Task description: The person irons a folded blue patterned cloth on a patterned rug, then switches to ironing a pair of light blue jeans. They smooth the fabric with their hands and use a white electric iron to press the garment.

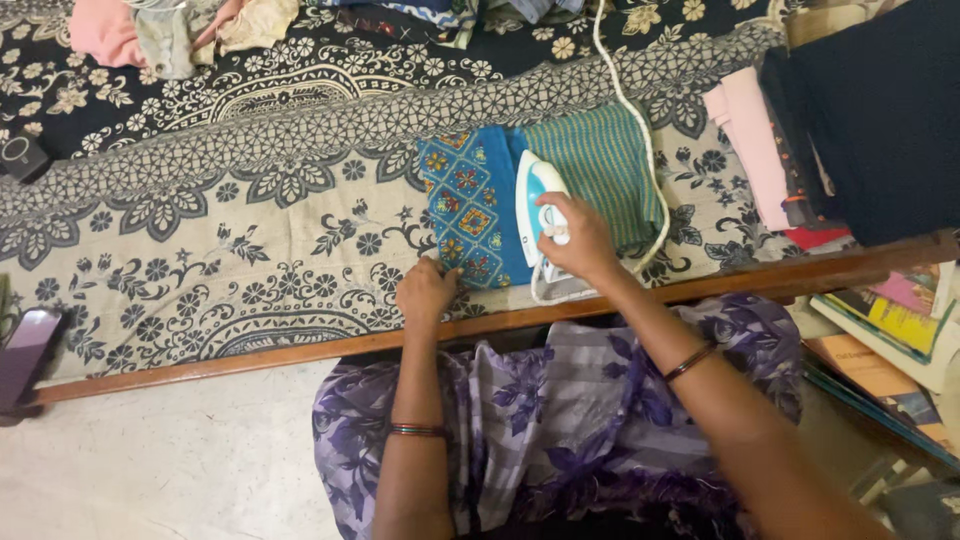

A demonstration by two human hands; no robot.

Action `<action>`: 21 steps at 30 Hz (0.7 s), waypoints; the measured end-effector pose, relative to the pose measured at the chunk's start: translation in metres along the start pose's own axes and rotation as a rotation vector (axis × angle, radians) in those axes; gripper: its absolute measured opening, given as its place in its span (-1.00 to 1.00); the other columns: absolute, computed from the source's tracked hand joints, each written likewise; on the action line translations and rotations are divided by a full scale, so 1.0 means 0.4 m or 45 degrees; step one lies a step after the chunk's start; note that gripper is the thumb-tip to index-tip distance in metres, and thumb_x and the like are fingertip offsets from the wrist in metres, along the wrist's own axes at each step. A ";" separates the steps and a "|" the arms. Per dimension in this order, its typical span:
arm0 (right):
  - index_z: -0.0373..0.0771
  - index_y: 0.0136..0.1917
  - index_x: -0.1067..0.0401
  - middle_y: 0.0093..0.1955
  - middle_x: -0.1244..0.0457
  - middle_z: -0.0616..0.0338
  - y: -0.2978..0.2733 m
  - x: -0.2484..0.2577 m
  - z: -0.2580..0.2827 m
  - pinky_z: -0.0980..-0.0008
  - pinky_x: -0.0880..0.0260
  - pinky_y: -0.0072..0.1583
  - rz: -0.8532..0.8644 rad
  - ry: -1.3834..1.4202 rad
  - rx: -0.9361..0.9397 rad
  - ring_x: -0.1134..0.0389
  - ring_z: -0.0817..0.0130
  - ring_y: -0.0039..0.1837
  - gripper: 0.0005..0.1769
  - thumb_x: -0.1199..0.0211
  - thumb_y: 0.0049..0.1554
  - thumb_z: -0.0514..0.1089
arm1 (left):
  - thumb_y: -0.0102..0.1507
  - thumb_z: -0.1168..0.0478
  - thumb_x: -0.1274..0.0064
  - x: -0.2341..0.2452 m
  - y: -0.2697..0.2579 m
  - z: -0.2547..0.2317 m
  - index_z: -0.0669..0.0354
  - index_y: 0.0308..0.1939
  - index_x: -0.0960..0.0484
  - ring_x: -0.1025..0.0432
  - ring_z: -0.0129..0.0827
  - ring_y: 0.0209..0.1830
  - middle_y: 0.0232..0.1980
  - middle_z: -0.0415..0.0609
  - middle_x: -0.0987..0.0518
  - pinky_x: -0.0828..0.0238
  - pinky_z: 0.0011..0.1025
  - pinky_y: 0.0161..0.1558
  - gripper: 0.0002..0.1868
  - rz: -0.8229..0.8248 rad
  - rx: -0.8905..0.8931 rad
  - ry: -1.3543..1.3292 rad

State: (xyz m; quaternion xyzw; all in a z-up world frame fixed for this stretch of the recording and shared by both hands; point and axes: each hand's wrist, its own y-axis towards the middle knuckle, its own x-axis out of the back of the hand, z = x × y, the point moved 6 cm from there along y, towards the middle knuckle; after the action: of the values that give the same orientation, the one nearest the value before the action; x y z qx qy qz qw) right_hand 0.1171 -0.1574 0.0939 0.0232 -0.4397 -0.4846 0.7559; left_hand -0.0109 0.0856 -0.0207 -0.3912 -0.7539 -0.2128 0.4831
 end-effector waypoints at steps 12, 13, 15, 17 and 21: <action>-0.02 0.20 -0.42 -0.01 -0.35 0.03 -0.006 0.116 -0.120 0.08 -0.42 0.04 0.100 -0.107 -0.050 -0.42 0.01 0.02 -0.53 -0.34 0.00 -0.14 | 0.14 -0.22 -0.25 -0.023 0.032 0.012 0.08 -0.15 -0.70 -0.58 0.02 -0.01 -0.07 0.12 -0.70 -0.50 -0.11 0.02 -0.52 0.168 0.141 0.066; -0.02 0.20 -0.42 0.02 -0.36 0.04 -0.003 0.135 -0.140 0.09 -0.42 0.05 0.104 -0.112 -0.053 -0.43 0.02 0.03 -0.53 -0.34 -0.01 -0.14 | 0.14 -0.22 -0.25 -0.023 0.035 0.012 0.08 -0.13 -0.71 -0.58 0.02 0.01 -0.05 0.12 -0.70 -0.50 -0.11 0.03 -0.51 0.181 0.148 0.077; -0.01 0.20 -0.41 0.10 -0.37 0.05 0.000 0.177 -0.178 0.12 -0.44 0.08 0.112 -0.122 -0.059 -0.45 0.06 0.04 -0.52 -0.34 -0.02 -0.13 | 0.13 -0.22 -0.25 -0.022 0.039 0.008 0.07 -0.10 -0.71 -0.57 0.02 0.03 -0.01 0.12 -0.69 -0.49 -0.11 0.06 -0.50 0.208 0.162 0.101; 0.01 0.20 -0.43 0.06 -0.39 0.07 -0.004 0.220 -0.238 0.12 -0.43 0.04 0.176 -0.235 -0.241 -0.46 0.06 0.03 -0.51 -0.35 -0.03 -0.10 | 0.15 -0.24 -0.26 -0.017 0.042 -0.003 0.17 -0.05 -0.67 -0.56 0.06 0.06 0.01 0.19 -0.67 -0.49 -0.09 0.07 -0.43 0.204 0.174 0.167; -0.02 0.21 -0.45 0.09 -0.41 0.04 -0.013 0.306 -0.310 0.12 -0.42 0.10 0.118 -0.282 -0.236 -0.45 0.00 0.09 -0.50 -0.37 -0.03 -0.08 | 0.14 -0.18 -0.26 -0.006 0.042 -0.030 0.22 -0.01 -0.64 -0.52 0.09 0.13 0.07 0.20 -0.64 -0.49 -0.07 0.08 -0.41 0.268 0.267 0.206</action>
State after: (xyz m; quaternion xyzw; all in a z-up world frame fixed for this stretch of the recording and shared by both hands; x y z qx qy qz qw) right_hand 0.2160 -0.3008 0.0941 -0.1208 -0.4743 -0.4872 0.7232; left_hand 0.0099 0.0865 -0.0184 -0.3972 -0.6853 -0.1120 0.6000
